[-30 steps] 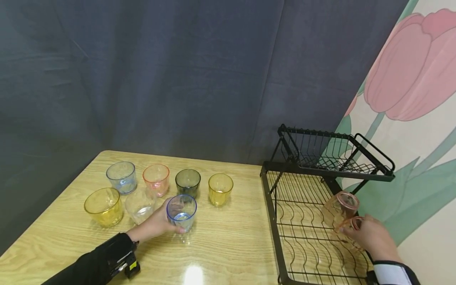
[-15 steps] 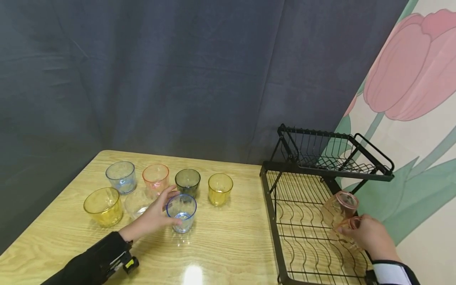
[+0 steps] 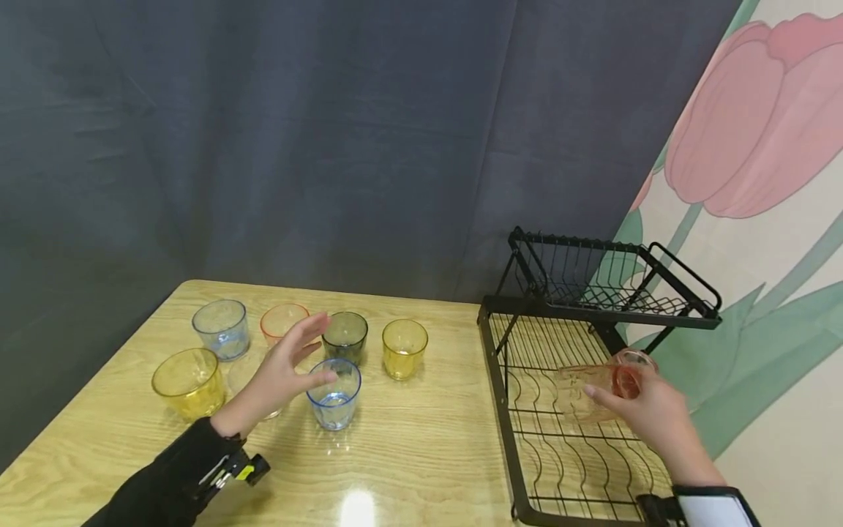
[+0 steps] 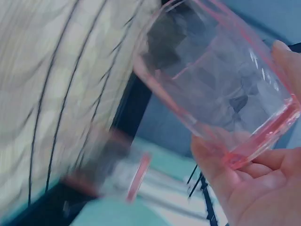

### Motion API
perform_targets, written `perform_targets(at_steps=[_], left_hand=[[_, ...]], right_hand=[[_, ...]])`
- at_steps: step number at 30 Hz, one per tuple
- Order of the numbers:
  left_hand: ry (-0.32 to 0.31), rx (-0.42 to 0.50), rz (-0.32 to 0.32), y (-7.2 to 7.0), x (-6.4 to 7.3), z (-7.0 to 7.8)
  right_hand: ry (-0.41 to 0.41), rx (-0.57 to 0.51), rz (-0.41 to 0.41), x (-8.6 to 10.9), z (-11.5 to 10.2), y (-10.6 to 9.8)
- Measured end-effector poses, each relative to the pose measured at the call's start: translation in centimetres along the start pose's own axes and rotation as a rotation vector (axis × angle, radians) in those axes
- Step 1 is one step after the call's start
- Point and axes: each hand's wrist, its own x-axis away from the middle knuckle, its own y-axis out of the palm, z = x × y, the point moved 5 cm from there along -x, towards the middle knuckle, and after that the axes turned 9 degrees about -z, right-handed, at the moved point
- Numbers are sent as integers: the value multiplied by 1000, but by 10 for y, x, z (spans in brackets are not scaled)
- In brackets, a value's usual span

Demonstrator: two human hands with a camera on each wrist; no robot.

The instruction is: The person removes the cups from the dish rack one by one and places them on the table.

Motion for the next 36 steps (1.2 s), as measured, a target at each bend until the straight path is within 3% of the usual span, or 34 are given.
perform_targets(at_steps=[6, 13, 20, 23, 28, 36], left_hand=[[64, 88, -10, 6, -5, 21], [152, 229, 4, 16, -13, 40], [267, 346, 2, 32, -22, 56], [274, 391, -22, 41, -24, 60], [283, 461, -72, 57, -27, 66], [405, 554, -117, 70, -30, 74]], right_hand=[[-74, -299, 14, 7, -45, 7], [-163, -710, -56, 11, -96, 22], [-488, -1355, -46, 16, -149, 38], [-594, -1508, -116, 18, -172, 47], [-749, -1725, -309, 21, -204, 64], [-826, -1931, -502, 28, -243, 83]])
